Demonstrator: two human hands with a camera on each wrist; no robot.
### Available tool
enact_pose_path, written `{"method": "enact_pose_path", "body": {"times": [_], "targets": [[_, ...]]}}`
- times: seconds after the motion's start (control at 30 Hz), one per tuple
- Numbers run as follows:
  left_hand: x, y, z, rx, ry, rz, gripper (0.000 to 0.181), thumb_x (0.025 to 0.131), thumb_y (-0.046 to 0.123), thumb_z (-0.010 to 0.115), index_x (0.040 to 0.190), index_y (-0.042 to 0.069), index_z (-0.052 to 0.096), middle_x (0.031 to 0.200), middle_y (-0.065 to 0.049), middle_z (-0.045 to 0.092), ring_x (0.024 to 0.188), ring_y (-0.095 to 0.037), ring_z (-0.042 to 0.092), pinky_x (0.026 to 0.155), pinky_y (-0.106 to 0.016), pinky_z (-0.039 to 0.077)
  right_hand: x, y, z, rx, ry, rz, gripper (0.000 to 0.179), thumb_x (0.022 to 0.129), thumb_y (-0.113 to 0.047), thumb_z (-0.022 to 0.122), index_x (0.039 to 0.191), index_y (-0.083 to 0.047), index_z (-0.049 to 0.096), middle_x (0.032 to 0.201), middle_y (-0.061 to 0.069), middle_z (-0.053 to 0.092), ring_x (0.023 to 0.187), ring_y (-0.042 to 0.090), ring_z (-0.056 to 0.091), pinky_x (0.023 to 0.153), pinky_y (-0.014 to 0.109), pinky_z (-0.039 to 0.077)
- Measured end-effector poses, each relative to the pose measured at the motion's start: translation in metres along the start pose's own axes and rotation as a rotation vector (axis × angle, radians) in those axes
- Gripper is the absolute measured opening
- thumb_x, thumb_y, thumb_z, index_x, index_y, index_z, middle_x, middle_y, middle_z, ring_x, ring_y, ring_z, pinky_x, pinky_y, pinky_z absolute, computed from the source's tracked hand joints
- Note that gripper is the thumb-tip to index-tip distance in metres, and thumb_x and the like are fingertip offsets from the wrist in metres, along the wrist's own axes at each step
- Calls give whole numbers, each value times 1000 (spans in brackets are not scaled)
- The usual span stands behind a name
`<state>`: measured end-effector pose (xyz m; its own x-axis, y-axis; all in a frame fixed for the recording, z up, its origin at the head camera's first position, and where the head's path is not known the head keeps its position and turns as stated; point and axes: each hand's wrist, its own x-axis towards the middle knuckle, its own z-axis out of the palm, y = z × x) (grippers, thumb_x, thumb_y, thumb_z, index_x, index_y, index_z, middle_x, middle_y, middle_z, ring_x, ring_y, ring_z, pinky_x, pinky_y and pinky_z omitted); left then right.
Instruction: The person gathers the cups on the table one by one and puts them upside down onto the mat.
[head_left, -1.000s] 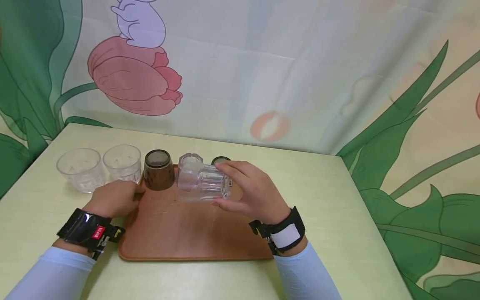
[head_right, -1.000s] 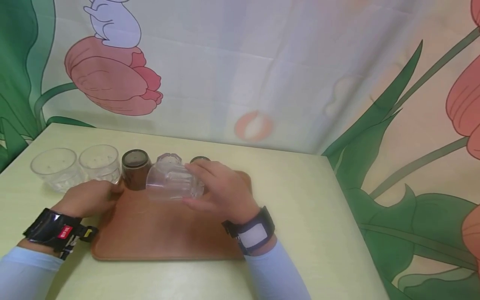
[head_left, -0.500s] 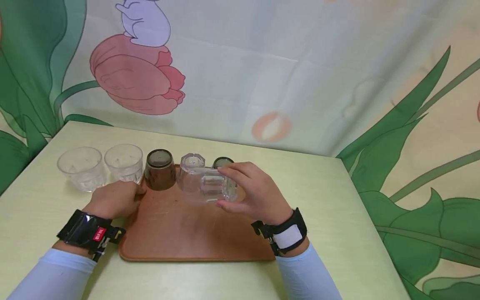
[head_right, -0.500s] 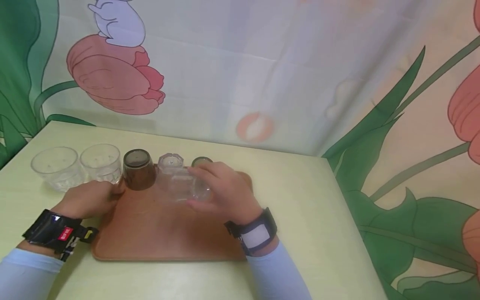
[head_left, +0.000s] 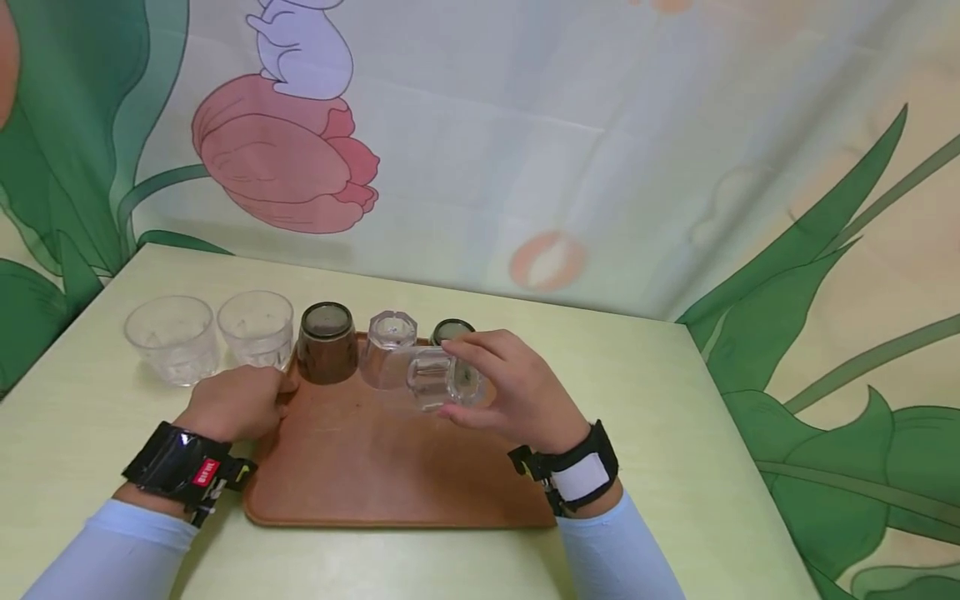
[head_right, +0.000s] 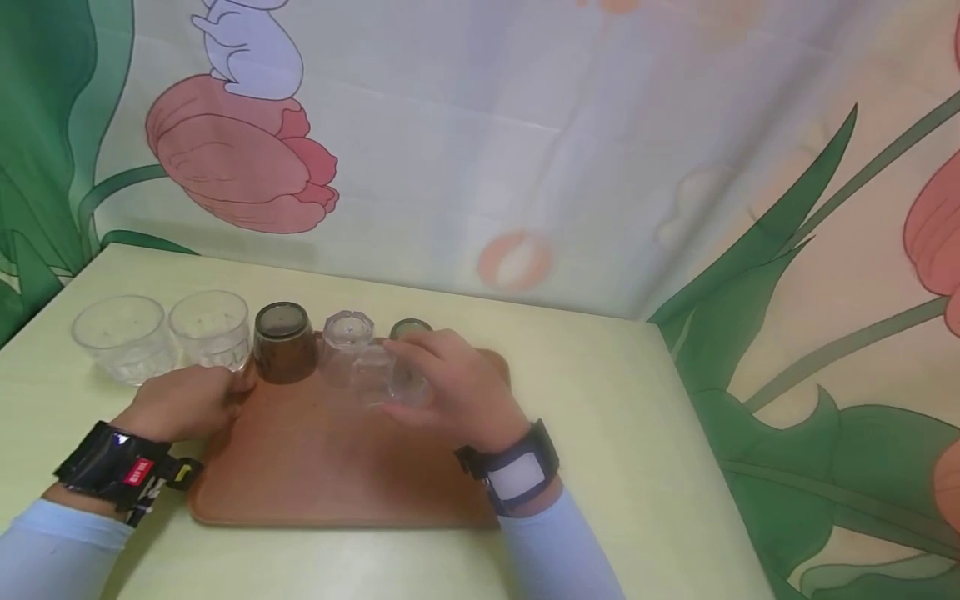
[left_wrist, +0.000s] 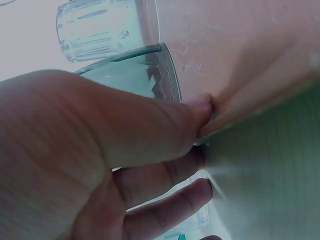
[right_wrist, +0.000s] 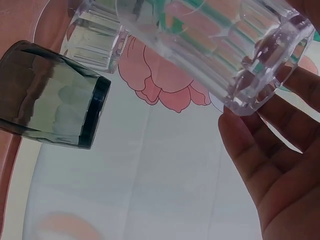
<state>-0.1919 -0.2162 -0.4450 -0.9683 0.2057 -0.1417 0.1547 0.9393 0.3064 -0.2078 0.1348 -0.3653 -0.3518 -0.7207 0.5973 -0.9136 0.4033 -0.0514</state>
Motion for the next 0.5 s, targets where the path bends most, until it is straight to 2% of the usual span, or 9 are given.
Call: {"method": "enact_pose_path", "body": {"times": [0.17,0.5], "targets": [[1,2,-1,5,-8,-8,21,87,21,73,106,12,74,74,-4,60,63,-23,53,48,-37,42,-2,2,4,-2,-34,7,67,75,-40,87,129,-6,65,120,8,66,109,22,62,94,31,53],[-1,1,-1,23,4,11,26,86,22,75,110,12,74,78,-7,64,64,-25,56,48,-44,46,-6,10,9,-30,-131,44,69,76,-45,86,130,-9,65,120,8,68,109,22,63,94,33,53]]}}
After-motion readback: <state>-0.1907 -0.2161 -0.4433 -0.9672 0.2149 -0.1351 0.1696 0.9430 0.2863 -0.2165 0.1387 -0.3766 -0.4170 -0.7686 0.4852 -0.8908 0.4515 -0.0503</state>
